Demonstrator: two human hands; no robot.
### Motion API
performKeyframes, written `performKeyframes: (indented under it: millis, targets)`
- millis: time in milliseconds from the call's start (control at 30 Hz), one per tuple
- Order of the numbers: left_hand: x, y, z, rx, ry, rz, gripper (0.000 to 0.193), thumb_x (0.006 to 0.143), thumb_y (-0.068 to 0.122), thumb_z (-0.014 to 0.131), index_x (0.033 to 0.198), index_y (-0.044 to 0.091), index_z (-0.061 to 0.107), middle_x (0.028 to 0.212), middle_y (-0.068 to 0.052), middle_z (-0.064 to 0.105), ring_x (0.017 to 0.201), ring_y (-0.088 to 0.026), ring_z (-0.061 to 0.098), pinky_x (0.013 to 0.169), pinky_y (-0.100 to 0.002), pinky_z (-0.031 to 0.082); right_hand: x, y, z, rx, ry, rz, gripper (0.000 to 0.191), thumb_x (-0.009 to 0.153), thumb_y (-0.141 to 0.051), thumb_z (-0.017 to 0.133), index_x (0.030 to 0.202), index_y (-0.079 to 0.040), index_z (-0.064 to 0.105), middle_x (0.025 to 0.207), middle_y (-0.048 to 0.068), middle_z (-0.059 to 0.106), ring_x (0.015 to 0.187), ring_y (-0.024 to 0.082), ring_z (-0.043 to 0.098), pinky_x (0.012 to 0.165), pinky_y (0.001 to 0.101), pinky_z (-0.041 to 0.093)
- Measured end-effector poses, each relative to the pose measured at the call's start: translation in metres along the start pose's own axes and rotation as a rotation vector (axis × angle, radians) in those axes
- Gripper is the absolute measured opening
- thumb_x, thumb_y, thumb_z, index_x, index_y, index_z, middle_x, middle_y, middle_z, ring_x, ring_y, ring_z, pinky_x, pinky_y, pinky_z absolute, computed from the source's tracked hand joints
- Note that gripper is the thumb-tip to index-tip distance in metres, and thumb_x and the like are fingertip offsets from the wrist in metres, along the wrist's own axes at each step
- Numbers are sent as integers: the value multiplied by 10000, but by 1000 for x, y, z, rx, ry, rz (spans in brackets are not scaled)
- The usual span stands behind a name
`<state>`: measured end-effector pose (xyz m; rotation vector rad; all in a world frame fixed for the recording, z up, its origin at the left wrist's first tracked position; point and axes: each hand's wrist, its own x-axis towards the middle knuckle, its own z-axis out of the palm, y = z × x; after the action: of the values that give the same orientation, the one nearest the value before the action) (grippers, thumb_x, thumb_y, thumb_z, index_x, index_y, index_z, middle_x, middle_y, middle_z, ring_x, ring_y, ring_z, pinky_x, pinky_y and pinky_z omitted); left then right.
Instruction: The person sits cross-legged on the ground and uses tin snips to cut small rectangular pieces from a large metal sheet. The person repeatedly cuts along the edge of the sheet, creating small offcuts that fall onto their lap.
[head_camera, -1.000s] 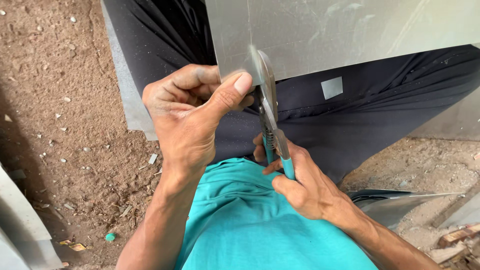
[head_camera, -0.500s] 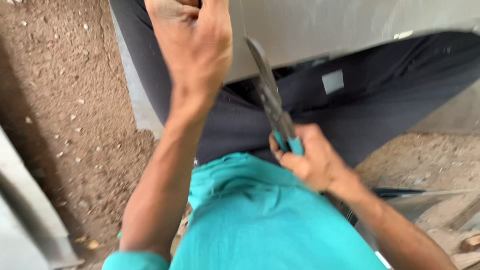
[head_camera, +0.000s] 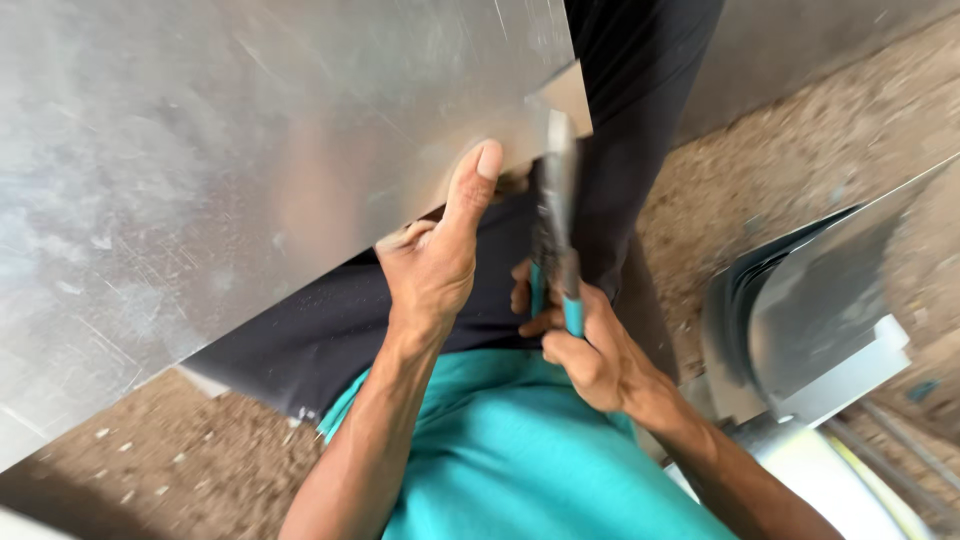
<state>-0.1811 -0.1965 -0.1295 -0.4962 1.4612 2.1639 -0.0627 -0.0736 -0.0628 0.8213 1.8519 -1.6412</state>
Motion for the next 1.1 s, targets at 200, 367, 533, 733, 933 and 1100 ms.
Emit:
performKeyframes:
  millis: [200,367,533,733,933,1100]
  targets:
    - [-5,-4,3,57,60,-1,267,947,119,797,1154,-47,772,1076,-54,752,937,-94,684,846,-222,564,14,-16,9,-66,-4,-31,655,653,-100,499,1300,-3,490,1104,149,573,1017,247,593,856,401,585]
    - [-6,-2,1,-45,-15,6,271,969,96,759,1195,-52,740,1086,-73,758,881,-139,729,833,-245,608,13,-21,9,-96,-3,-65,645,658,-121,510,1292,-1,496,1094,144,568,997,227,596,830,372,585]
    - [-5,1,3,-98,-27,33,261,967,93,757,1182,-52,728,1103,-80,751,889,-149,735,834,-271,643,15,-11,7,-174,57,6,356,669,-140,508,995,-17,585,749,70,575,596,172,541,549,334,467]
    - [-9,16,10,-65,92,65,253,937,113,795,1113,-59,735,1007,-94,752,827,-173,738,745,-279,638,25,2,7,-336,119,-275,182,700,-188,514,822,-57,547,662,43,553,557,162,539,501,340,437]
    - [-11,50,55,-338,365,193,459,889,224,877,1219,30,623,1164,-92,661,962,-178,671,737,-306,582,15,1,-27,-714,265,-394,187,798,-115,582,917,16,521,772,117,562,652,214,538,603,384,451]
    - [-28,48,29,26,48,384,409,953,217,840,1195,-9,601,1196,-85,630,1058,-176,627,945,-315,552,3,25,-28,-308,163,-274,144,732,-66,566,848,0,619,668,68,604,599,140,587,564,311,503]
